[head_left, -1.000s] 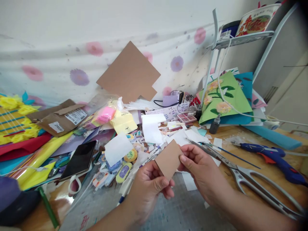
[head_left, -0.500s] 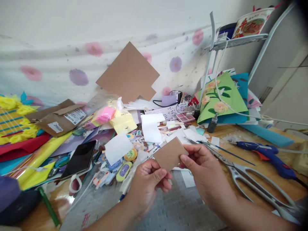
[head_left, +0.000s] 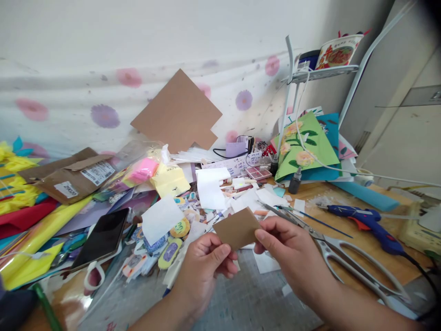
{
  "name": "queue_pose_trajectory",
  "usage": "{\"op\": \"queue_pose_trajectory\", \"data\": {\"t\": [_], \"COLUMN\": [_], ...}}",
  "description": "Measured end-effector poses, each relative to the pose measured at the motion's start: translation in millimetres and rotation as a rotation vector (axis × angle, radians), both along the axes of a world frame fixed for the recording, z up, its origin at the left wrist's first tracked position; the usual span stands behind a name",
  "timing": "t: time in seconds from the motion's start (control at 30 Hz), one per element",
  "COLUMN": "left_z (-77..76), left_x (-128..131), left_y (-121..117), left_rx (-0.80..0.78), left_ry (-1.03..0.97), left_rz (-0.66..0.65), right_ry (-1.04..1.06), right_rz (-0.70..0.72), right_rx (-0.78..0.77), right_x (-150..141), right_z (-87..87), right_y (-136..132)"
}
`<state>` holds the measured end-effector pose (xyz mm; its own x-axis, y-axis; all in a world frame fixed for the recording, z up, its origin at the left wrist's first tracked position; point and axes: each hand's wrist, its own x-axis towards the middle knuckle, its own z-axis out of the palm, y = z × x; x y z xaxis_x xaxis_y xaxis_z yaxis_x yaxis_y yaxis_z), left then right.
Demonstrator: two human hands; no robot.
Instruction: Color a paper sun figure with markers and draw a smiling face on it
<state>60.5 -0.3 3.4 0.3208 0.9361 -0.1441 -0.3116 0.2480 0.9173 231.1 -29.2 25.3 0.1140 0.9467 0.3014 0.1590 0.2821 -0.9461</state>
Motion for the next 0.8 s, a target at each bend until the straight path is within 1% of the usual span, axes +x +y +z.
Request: {"op": "queue_pose_trajectory", "data": {"t": [0.03,0.07,0.1,0.17,0.23,0.27,0.3,0.37,0.43,0.5,0.53,0.57,0.6,0.63,0.67,0.73,0.77,0.8], "left_z": [-1.1,-2.3,-3.2,-3.7,-2.7,-2.1,-1.9,-3.3,-6.9,-9.8,-10.1,-9.2,-7.3,-4.6,-1.4,4.9,7.5,9.6], "left_x": [0.2,0.6,1.2,2.9,5.1,6.3,7.5,9.6,10.3,8.3,6.2,3.2,-0.3,-4.1,-7.8,-13.7,-15.5,-16.6], "left_y": [1.1,2.1,2.7,1.5,-3.9,-8.1,-12.7,-21.4,-25.4,-21.9,-17.5,-11.9,-5.6,0.6,6.1,14.0,16.2,17.3], "left_rx": [-0.004,-0.009,-0.014,-0.009,0.034,0.065,0.091,0.119,0.110,0.117,0.169,0.242,0.374,0.553,0.613,0.678,0.711,0.745], "left_ry": [0.051,0.106,0.155,0.202,0.138,0.074,0.008,-0.089,-0.079,0.038,0.151,0.279,0.443,0.654,0.721,0.806,0.845,0.873], "left_rz": [-0.009,-0.018,-0.026,-0.043,-0.073,-0.095,-0.123,-0.163,-0.121,-0.028,-0.011,-0.025,-0.085,-0.196,-0.247,-0.302,-0.338,-0.376], "right_ry": [-0.051,-0.153,-0.307,-0.687,-0.999,-1.080,-1.139,-1.225,-1.270,-1.279,-1.244,-1.180,-1.096,-1.005,-0.917,-0.866,-0.879,-0.928], "right_rz": [0.004,0.016,0.037,0.070,0.070,0.059,0.048,0.036,0.042,0.078,0.104,0.118,0.110,0.080,0.030,-0.062,-0.046,0.059], "right_rx": [0.026,0.087,0.180,0.455,0.713,0.782,0.817,0.810,0.769,0.737,0.718,0.696,0.671,0.646,0.614,0.532,0.453,0.349], "right_x": [2.6,5.1,7.4,11.1,12.2,11.5,9.6,3.0,-6.0,-13.5,-15.2,-14.8,-12.1,-6.9,0.3,18.3,27.3,35.1], "right_z": [2.0,4.0,6.1,9.4,10.9,10.7,10.0,6.7,1.4,-4.4,-6.9,-8.9,-10.2,-10.7,-10.6,-9.2,-8.4,-7.6], "right_y": [-1.0,-2.3,-3.8,-6.9,-9.1,-9.8,-10.2,-10.8,-11.5,-11.5,-10.8,-9.4,-7.3,-4.6,-1.7,3.4,5.0,5.4]}}
